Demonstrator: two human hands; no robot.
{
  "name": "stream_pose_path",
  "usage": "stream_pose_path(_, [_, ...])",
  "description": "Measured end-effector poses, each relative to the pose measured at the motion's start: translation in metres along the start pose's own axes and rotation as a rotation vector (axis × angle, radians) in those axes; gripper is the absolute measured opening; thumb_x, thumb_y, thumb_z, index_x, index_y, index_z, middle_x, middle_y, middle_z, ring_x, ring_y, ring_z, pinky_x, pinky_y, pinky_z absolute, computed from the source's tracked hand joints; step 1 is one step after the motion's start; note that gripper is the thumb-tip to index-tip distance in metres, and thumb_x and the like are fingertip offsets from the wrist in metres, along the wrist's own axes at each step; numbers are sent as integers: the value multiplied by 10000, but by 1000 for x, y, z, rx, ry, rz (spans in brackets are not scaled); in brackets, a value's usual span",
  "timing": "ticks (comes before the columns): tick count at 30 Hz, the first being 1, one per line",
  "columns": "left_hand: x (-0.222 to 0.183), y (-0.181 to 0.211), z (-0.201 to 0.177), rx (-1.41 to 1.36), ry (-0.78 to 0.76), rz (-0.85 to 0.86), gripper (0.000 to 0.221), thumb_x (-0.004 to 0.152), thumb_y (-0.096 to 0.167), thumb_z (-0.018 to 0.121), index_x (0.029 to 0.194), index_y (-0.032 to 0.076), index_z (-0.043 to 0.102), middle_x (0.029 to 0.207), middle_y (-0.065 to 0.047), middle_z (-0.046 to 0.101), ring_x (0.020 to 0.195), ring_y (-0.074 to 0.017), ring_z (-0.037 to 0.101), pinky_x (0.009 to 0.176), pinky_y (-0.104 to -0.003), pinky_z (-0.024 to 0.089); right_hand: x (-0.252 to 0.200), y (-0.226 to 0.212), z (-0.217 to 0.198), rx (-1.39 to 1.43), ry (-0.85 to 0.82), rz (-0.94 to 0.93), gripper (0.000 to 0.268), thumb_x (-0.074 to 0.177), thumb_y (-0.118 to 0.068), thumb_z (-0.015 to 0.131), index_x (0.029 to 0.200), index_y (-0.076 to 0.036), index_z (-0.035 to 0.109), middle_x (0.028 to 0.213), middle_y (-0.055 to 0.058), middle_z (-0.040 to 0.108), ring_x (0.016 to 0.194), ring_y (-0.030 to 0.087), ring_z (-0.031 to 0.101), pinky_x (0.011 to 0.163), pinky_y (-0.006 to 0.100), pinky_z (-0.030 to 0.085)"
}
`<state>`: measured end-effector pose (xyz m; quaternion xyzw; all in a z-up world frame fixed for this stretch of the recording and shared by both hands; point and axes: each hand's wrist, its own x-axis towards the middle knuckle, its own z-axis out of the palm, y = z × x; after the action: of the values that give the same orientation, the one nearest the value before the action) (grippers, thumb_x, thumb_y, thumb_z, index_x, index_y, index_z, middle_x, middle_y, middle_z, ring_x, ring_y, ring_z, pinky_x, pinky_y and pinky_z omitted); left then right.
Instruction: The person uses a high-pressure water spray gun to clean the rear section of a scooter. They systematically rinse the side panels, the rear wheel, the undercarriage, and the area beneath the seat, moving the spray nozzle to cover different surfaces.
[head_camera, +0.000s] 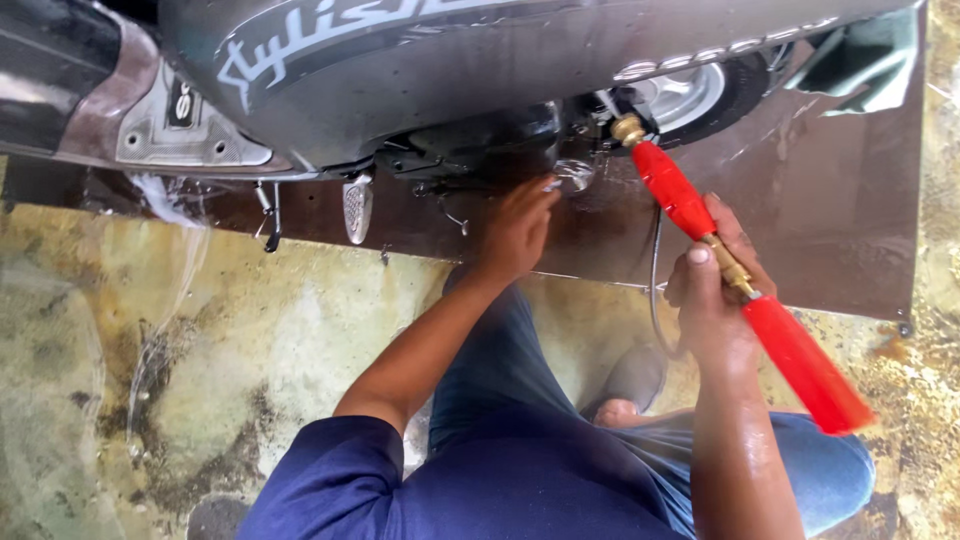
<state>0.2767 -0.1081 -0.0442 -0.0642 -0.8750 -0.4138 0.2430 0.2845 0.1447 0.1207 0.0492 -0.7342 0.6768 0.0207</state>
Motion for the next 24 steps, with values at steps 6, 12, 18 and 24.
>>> stream_pose_path(6, [-16,-94,42,-905,394,-714,315,1026,82,596,1337,42,629,1254,-139,671,893,-206,670,831,-356,572,-3,65,-3,-633,-86,-53,376,1098,-198,617,1460,-95,606,963,120,711,787,198,672,708,339,525])
stream_pose_path(12, [-38,-153,49,-1119,607,-915,331,1037,126,525,1354,40,567,1177,-102,722,861,-187,705,784,-329,586,-31,85,26,-779,-140,-323,345,1103,-239,570,1449,-242,575,1149,82,732,869,157,686,788,277,560])
stream_pose_path(18, [-72,-203,69,-1338,661,-930,356,1049,175,459,1379,79,552,1269,-84,664,1039,-204,637,898,-364,515,-44,99,50,-322,-329,175,534,1022,-181,575,1551,-192,503,793,-13,637,595,46,555,568,224,487])
stream_pose_path(24, [-80,-218,71,-1349,650,-1020,385,1044,208,407,1402,141,530,1374,-28,613,1200,-182,568,1007,-381,447,-58,181,50,135,-327,337,495,1074,-372,521,1530,-181,498,706,-41,486,566,64,448,518,235,407])
